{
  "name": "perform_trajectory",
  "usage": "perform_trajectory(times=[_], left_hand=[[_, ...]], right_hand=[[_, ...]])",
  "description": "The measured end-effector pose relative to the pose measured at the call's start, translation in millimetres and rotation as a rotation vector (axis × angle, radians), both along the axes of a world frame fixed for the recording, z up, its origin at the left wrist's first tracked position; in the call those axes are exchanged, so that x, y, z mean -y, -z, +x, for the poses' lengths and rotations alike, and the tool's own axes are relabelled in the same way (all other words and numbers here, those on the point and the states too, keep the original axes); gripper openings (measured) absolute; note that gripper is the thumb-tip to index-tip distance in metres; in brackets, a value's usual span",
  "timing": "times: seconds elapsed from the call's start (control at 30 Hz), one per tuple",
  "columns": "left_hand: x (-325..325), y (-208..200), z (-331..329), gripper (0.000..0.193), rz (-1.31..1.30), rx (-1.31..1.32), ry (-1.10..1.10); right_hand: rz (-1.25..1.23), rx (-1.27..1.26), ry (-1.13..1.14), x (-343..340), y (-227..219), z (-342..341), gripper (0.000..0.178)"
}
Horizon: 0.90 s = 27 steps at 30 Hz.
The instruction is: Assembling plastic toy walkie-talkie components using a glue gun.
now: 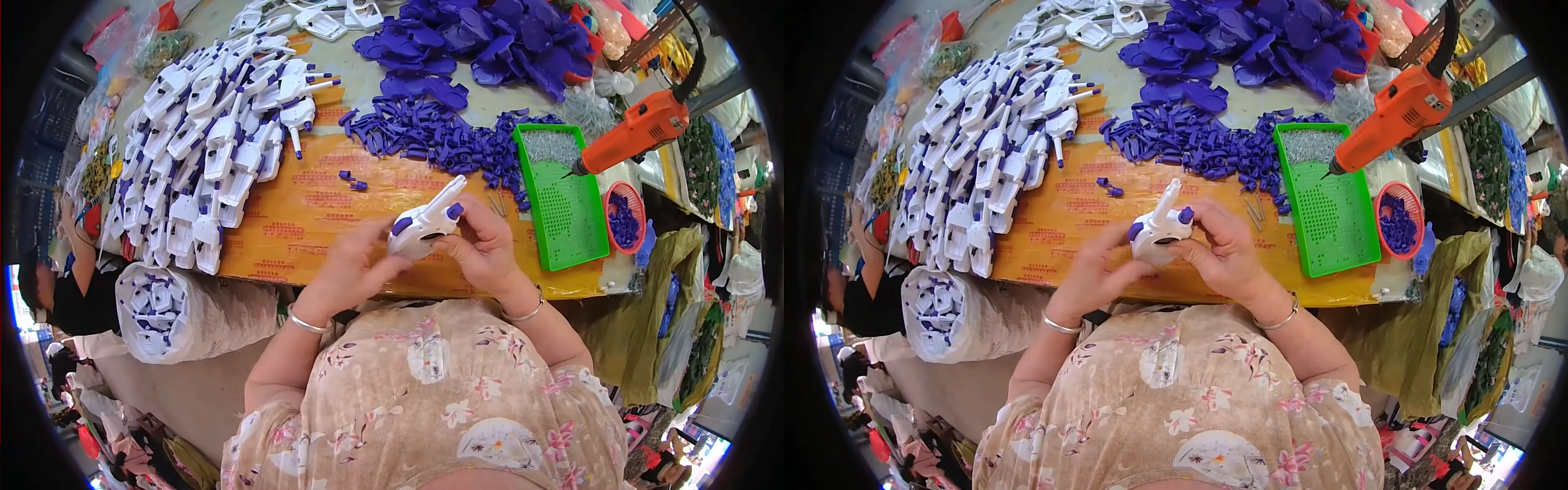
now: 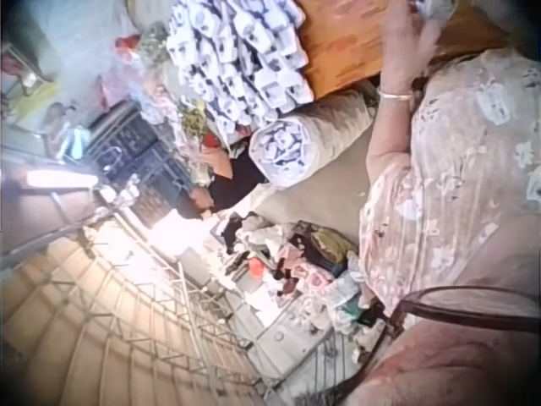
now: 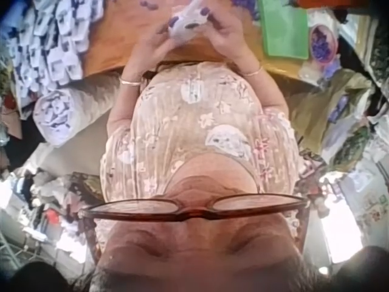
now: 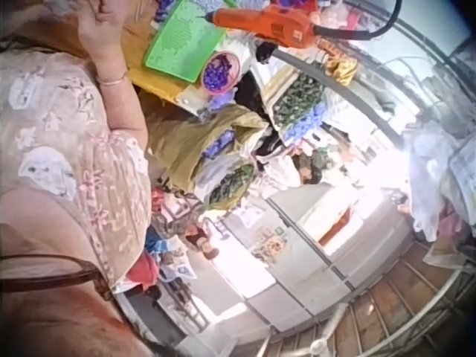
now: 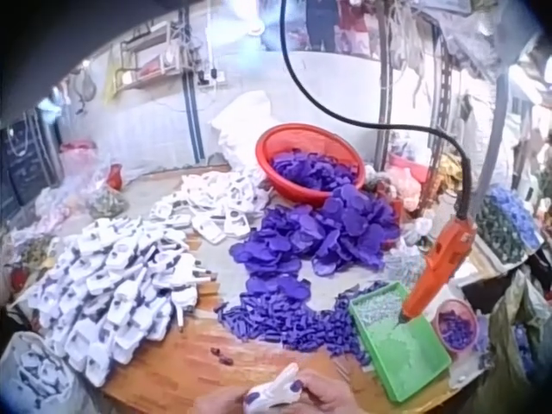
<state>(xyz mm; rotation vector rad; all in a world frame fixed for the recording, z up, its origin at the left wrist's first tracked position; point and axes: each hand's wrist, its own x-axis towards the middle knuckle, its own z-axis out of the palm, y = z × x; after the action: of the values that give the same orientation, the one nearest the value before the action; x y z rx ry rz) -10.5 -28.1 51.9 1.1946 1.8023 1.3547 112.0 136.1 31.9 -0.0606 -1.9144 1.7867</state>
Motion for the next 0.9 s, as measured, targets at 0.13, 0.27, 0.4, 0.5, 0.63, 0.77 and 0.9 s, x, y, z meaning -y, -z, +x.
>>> perform_trajectory(times=[0.13, 0.27, 0.4, 0.5, 0.63, 0.77, 0.9], left_hand=[[1.2, -12.9, -7.7, 0.029, 0.14, 0.341, -0.077], [-2.7, -11.3, -14.3, 0.025, 0.13, 0.487, 0.032], [-4.2, -4.4, -15.6, 0.023, 0.126, 0.588, 0.041], [-6.9, -5.2, -20.0, 0.026, 0.063, 0.616, 0.087], [-5.1, -13.3, -6.7, 0.029, 0.21, 0.478, -0.087], [-11.9, -14.9, -2.1, 0.019, 0.211, 0.302, -0.204], [-15.2, -10.6, -4.9, 0.015, 0.18, 0.392, -0.311]], right_hand=[[-0.069, 0.039, -0.044, 1.4, -2.2, 2.8, 0.026], [0.036, 0.026, -0.055, 2.9, -3.0, 3.5, 0.024], [0.033, 0.024, -0.073, 2.3, -0.9, 6.9, 0.025], [0.059, -0.018, -0.06, 0.3, 2.6, 7.7, 0.027], [0.248, 0.073, -0.011, 7.9, -2.6, 2.6, 0.028], [0.242, 0.202, -0.08, 10.1, -4.6, 0.5, 0.025], [0.265, 0.195, -0.071, 9.8, -2.3, 0.5, 0.026]])
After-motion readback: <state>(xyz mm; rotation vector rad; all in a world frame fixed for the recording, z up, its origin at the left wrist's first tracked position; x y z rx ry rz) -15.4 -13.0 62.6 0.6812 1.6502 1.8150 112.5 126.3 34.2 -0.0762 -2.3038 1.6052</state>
